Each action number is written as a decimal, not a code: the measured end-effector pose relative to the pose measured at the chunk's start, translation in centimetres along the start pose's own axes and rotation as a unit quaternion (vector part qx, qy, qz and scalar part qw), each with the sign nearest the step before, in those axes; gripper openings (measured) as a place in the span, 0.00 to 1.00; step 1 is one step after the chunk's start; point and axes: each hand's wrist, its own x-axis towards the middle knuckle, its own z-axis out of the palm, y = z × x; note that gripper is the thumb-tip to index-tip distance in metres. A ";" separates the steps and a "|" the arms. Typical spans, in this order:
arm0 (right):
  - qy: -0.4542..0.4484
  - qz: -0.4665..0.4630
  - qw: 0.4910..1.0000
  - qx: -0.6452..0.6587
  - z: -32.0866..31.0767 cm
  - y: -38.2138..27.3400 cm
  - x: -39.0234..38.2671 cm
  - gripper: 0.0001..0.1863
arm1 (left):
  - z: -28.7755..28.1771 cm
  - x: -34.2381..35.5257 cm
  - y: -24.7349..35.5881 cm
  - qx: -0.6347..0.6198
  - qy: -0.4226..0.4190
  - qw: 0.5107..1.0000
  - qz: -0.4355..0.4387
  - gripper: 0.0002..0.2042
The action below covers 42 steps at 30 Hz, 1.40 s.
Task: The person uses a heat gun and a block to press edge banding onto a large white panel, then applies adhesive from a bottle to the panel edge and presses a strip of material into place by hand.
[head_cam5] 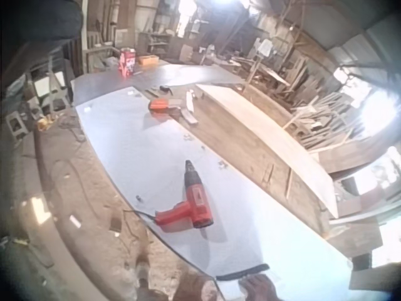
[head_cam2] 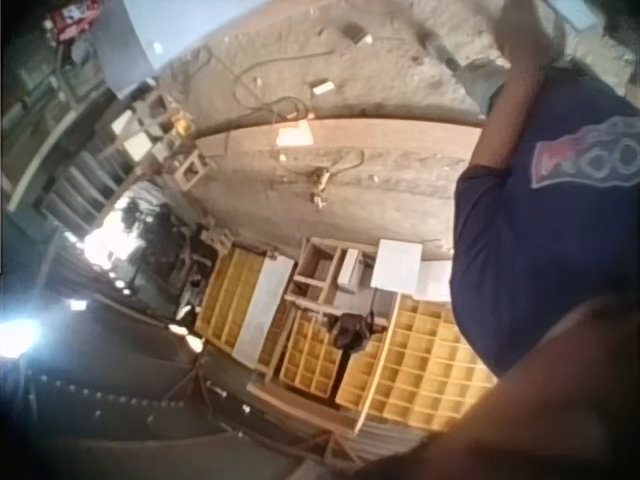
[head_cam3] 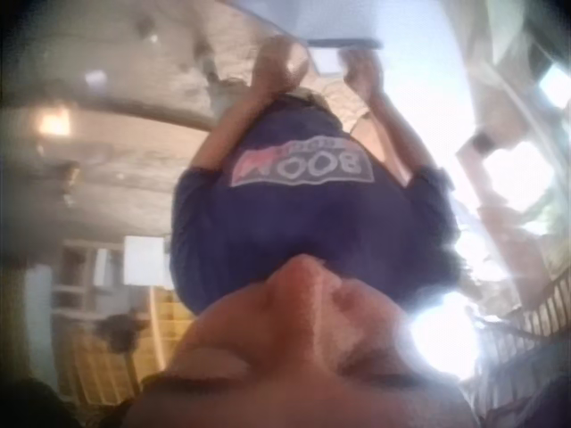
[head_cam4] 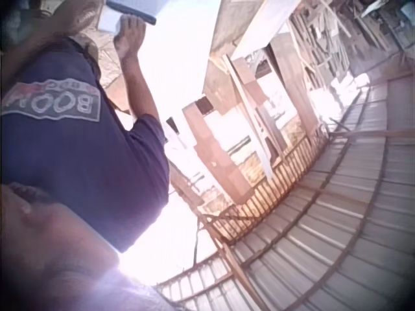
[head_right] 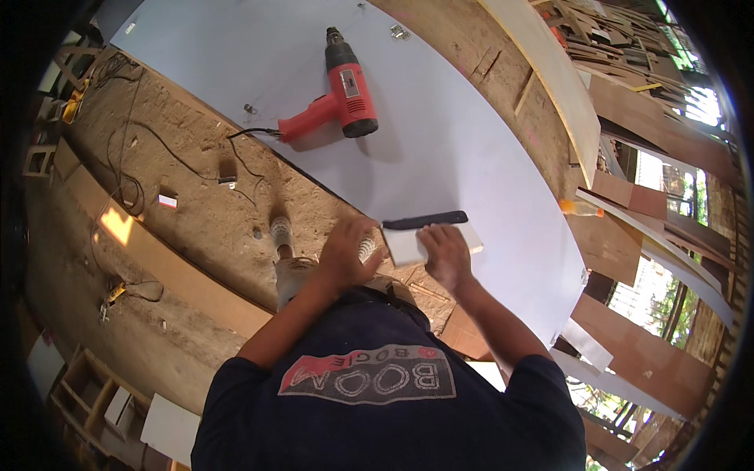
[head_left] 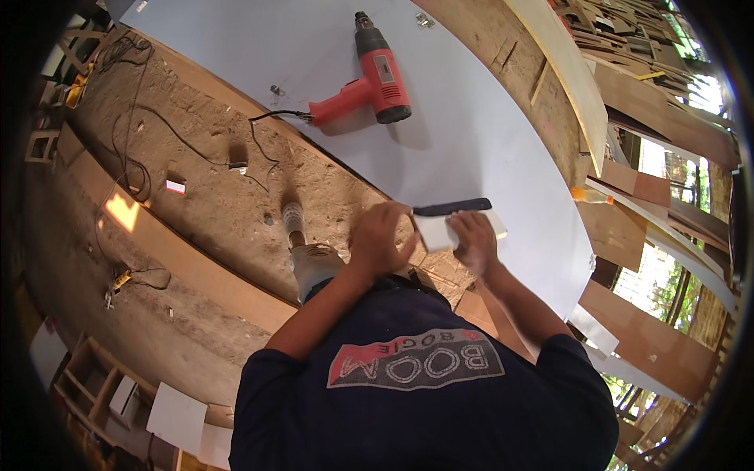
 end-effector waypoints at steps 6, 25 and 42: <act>0.023 -0.116 0.993 -0.003 0.8 2.5 2.2 0.27 | 4.3 1.0 5.5 0.134 -0.064 0.987 0.055 0.30; 0.067 -0.129 0.988 0.053 -1.8 12.1 2.0 0.27 | 15.5 3.8 8.2 0.414 -0.062 0.903 -0.093 0.24; 0.063 -0.197 0.978 0.008 -0.5 14.9 13.6 0.23 | 11.3 12.3 5.3 0.365 -0.008 0.926 -0.097 0.40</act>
